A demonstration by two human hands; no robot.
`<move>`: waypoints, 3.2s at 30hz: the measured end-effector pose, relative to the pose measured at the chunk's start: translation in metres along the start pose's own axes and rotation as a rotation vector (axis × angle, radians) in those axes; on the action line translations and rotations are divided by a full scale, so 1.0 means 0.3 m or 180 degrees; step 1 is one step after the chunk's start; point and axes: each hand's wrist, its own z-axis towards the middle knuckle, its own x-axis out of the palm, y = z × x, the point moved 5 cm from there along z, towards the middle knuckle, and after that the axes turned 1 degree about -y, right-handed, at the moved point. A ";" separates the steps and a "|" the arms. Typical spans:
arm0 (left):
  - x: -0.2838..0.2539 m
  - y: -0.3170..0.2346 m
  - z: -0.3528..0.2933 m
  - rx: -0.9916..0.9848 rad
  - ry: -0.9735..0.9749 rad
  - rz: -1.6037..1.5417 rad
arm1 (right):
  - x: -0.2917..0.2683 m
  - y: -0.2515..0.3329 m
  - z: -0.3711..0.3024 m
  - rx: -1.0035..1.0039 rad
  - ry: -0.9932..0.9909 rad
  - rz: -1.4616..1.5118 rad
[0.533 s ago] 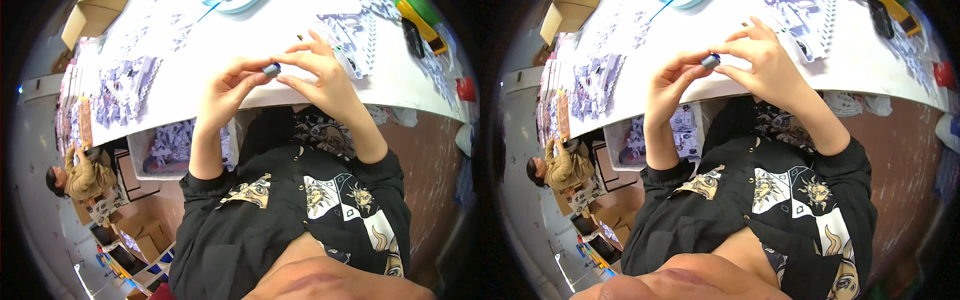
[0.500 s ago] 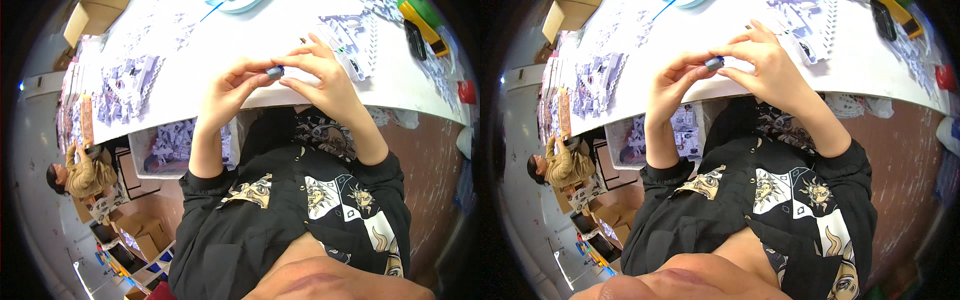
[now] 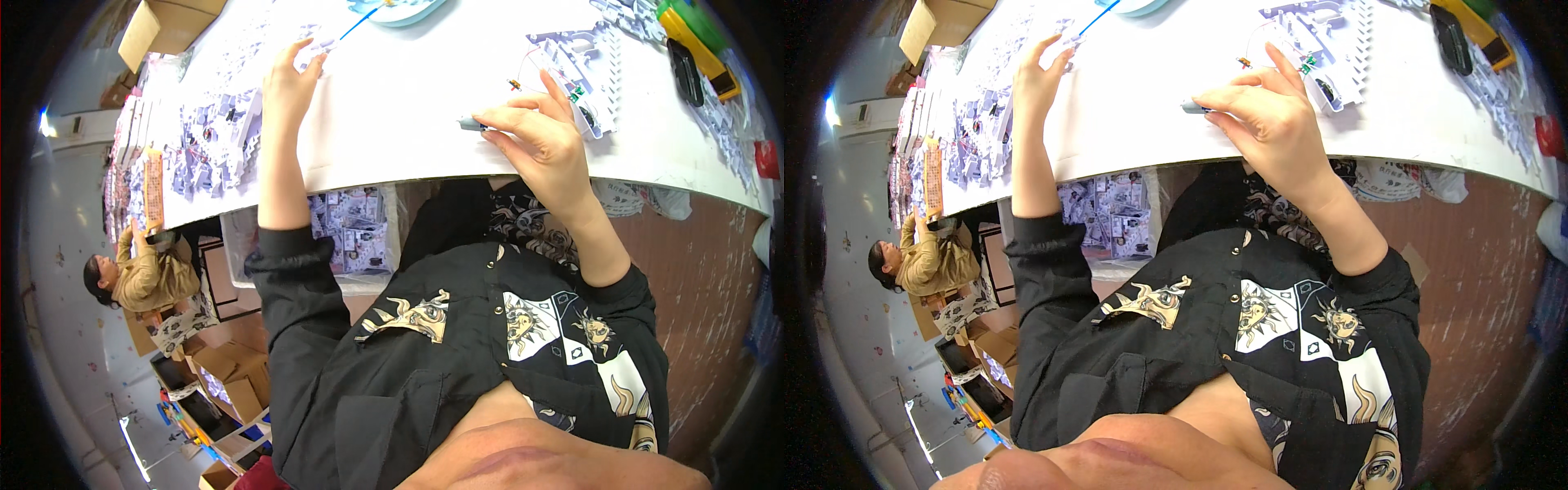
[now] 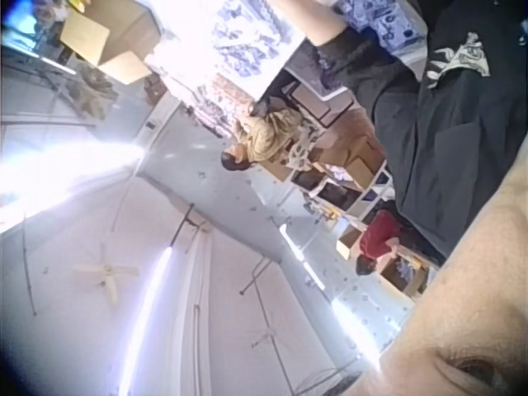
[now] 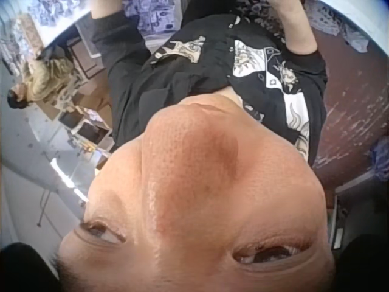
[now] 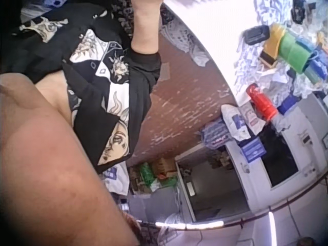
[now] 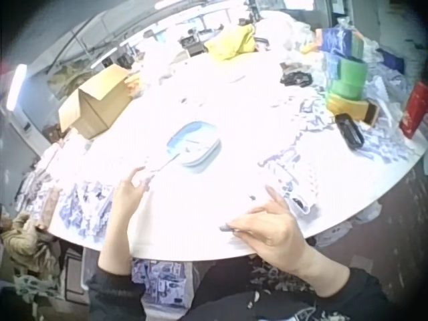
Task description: The person applies a substance to small components using a brush, fits motor pieces into plastic casings to assemble toy frames by hand, and arranges the assembled pieces inside a storage bin.
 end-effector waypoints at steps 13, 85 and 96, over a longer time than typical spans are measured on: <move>0.102 -0.214 -0.264 0.0067 0.0588 -0.0998 | -0.029 -0.021 -0.020 0.0403 -0.0141 0.0050; 0.077 -0.254 0.259 0.0329 0.0083 -0.1391 | -0.015 0.018 -0.058 -0.0176 -0.0010 -0.0998; -0.118 -0.406 -0.267 0.1767 0.0174 -0.2533 | -0.023 0.019 -0.029 -0.0074 -0.0043 -0.0938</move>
